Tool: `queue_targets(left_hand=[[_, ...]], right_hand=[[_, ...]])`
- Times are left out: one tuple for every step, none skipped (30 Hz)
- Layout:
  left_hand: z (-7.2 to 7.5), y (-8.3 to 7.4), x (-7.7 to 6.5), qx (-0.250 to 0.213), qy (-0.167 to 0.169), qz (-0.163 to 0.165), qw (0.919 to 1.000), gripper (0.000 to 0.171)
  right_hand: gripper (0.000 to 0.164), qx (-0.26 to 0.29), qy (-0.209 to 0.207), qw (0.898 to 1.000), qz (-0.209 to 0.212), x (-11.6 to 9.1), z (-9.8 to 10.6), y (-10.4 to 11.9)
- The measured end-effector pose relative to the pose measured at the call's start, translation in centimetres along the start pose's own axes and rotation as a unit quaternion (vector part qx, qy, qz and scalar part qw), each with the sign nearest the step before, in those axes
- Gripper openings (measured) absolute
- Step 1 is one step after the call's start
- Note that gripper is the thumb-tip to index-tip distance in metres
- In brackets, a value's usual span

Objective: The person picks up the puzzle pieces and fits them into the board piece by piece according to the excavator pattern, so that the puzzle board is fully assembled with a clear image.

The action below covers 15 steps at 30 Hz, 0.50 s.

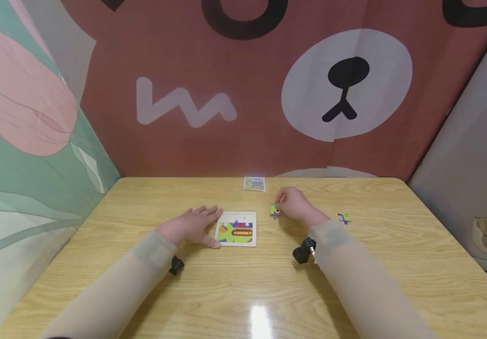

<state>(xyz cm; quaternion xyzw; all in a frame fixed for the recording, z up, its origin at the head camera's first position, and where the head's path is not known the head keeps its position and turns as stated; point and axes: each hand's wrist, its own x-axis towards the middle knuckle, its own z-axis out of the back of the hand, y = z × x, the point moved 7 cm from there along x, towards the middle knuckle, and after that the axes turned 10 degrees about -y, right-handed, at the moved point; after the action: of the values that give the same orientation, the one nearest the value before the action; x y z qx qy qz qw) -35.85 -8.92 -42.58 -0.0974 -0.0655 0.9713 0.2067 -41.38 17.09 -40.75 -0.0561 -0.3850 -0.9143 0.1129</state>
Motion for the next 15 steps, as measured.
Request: queue_targets(left_hand=[[0.1,0.0,0.0,0.0,-0.001,0.0,1.0,0.106],[0.1,-0.1,0.0,0.001,-0.002,0.0,1.0,0.106],[0.2,-0.1,0.0,0.001,-0.003,0.0,1.0,0.106],[0.2,-0.1,0.0,0.002,-0.003,0.0,1.0,0.106],[0.3,-0.1,0.0,0.003,-0.003,0.001,1.0,0.106],[0.3,-0.1,0.0,0.003,-0.003,0.0,1.0,0.106],[0.3,-0.1,0.0,0.004,-0.003,0.0,1.0,0.106],[0.3,-0.1,0.0,0.005,-0.002,0.001,1.0,0.106],[0.3,-0.2,0.0,0.005,-0.003,0.001,1.0,0.106],[0.3,-0.2,0.0,0.005,-0.002,0.001,1.0,0.106],[0.3,-0.2,0.0,0.006,-0.002,0.002,1.0,0.106],[0.3,-0.2,-0.1,0.006,-0.001,0.002,1.0,0.106],[0.3,-0.2,-0.1,0.007,0.0,0.003,1.0,0.106],[0.3,-0.2,-0.1,0.008,-0.001,0.002,1.0,0.106],[0.3,-0.2,-0.1,0.008,-0.001,0.002,1.0,0.106]], right_hand=[[0.006,0.003,-0.002,1.0,0.002,0.1,-0.3,0.5],[0.006,0.008,-0.004,1.0,0.001,0.2,-0.6,1.1],[0.006,0.015,-0.004,1.0,-0.001,0.4,-1.0,1.6],[0.006,0.021,-0.006,1.0,0.001,0.5,-1.3,2.3],[0.006,0.031,-0.005,0.999,0.004,0.7,-1.7,2.9],[0.006,0.042,-0.002,0.999,0.004,0.8,-2.1,3.4],[0.007,0.052,0.002,0.999,0.004,1.0,-2.6,4.0],[0.007,0.058,0.005,0.998,0.007,1.1,-3.1,4.6],[0.008,0.061,0.009,0.998,0.01,1.2,-3.5,5.2],[0.008,0.062,0.012,0.998,0.015,1.3,-4.0,5.6],[0.008,0.065,0.016,0.998,0.017,1.4,-4.5,6.1],[0.009,0.064,0.019,0.998,0.02,1.4,-5.0,6.5],[0.009,0.063,0.022,0.998,0.022,1.5,-5.4,6.9],[0.009,0.065,0.026,0.997,0.021,1.5,-5.9,7.1],[0.009,0.069,0.029,0.997,0.019,1.5,-6.4,7.3]])
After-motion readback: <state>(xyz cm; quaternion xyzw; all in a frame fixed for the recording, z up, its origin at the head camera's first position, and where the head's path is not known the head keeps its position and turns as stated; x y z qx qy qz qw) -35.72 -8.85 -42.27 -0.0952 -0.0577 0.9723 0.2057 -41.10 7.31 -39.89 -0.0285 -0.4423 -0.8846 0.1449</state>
